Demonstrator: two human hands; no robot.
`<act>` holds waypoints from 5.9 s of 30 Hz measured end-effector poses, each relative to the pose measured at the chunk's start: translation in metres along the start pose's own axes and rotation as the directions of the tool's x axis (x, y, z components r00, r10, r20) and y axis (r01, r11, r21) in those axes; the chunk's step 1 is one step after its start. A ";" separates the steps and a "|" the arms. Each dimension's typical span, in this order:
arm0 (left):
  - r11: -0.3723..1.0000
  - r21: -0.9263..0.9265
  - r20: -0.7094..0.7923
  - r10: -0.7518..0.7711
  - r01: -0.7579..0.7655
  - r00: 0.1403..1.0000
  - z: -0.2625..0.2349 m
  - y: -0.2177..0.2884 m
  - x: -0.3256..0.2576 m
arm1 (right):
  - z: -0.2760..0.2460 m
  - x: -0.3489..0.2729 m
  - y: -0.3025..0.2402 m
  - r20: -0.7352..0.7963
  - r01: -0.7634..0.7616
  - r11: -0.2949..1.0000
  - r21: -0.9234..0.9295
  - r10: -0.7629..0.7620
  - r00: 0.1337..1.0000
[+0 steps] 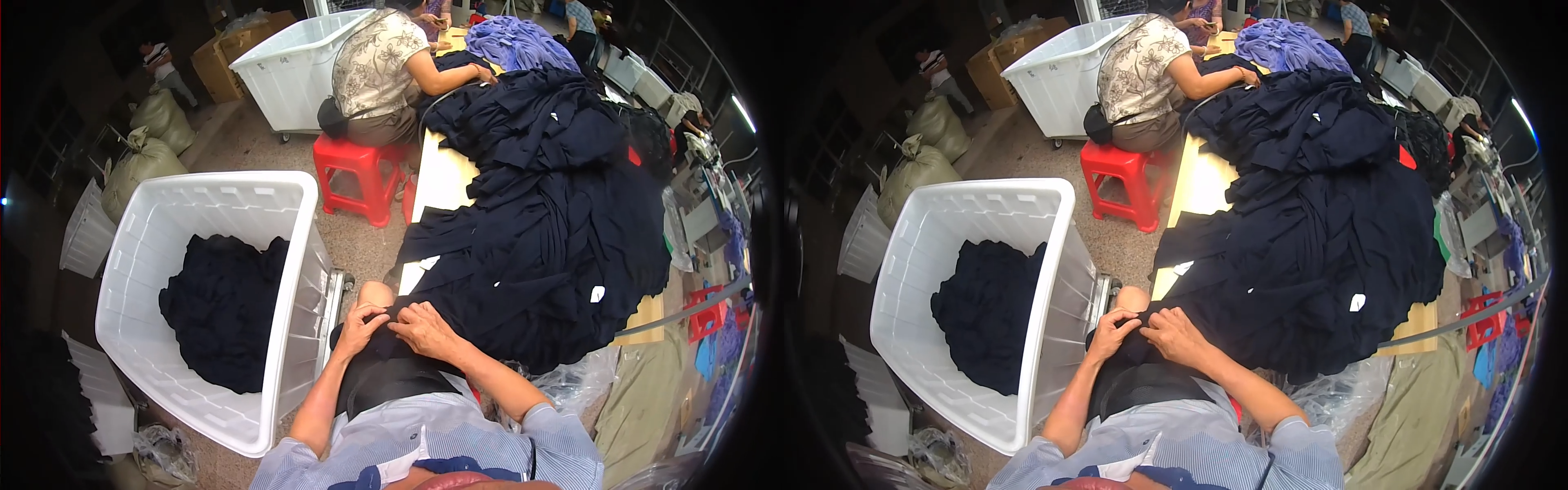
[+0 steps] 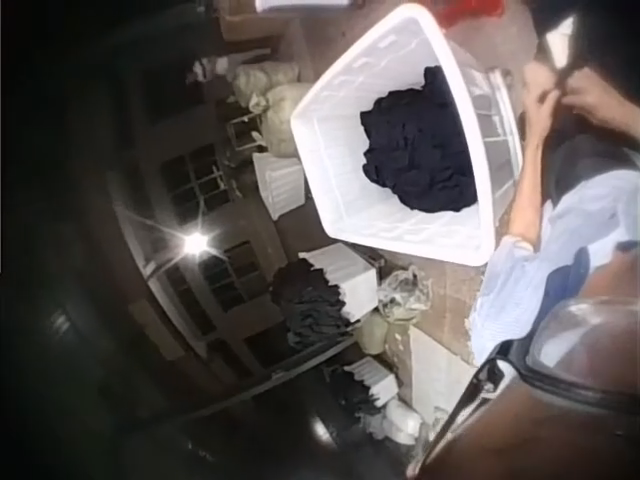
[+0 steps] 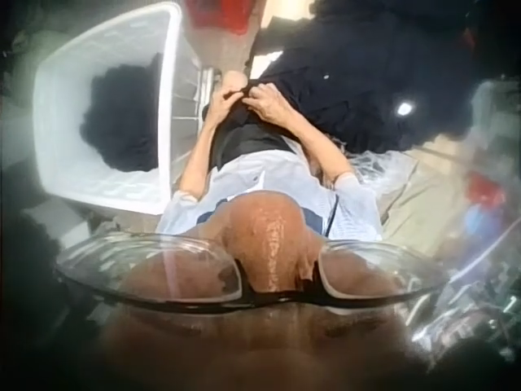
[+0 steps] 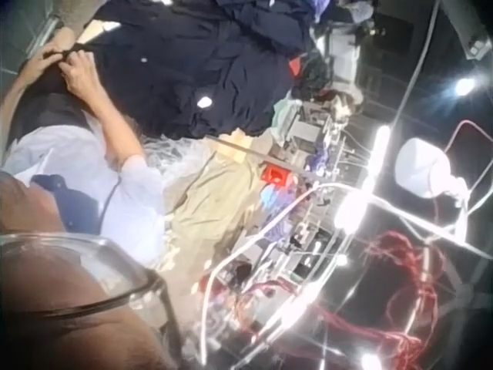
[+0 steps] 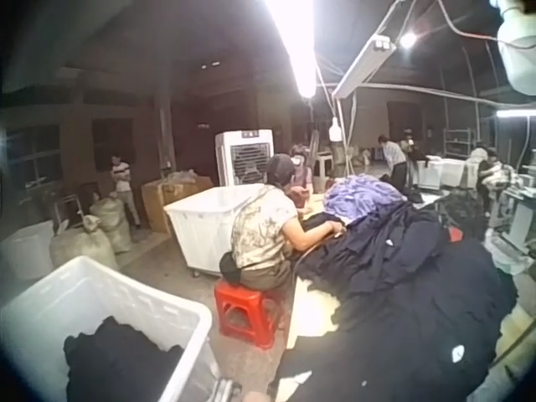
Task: Inspecting and buttoning dark-colored garments in a textile factory setting.
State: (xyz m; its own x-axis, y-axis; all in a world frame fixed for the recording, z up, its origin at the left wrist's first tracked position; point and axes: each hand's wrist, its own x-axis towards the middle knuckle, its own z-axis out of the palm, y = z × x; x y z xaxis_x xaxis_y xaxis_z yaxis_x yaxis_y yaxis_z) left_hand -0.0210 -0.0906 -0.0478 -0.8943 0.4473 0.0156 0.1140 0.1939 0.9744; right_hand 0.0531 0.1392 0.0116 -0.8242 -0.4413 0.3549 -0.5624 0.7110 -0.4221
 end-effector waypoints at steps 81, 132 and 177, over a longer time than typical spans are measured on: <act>0.837 -0.507 0.091 -0.185 0.205 0.979 0.013 -0.025 -0.008 | 0.024 0.016 0.001 -0.311 -0.012 0.987 0.163 0.063 0.948; 0.814 -0.521 0.188 -0.184 0.257 0.965 -0.002 -0.017 -0.010 | 0.028 0.017 0.007 -0.219 -0.150 0.919 0.365 0.241 0.946; 0.883 -0.469 -0.283 -0.168 0.017 0.944 0.037 -0.020 -0.003 | 0.041 0.027 -0.005 -0.342 -0.329 0.903 0.278 0.413 0.844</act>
State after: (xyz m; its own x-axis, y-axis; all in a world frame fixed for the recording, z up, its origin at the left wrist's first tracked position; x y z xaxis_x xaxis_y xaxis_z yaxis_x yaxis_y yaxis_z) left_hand -0.0044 -0.0633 -0.0755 -0.9860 0.1431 -0.0856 -0.1174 -0.2311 0.9658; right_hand 0.0308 0.1017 -0.0107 -0.9052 0.1086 0.4108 -0.2549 0.6349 -0.7293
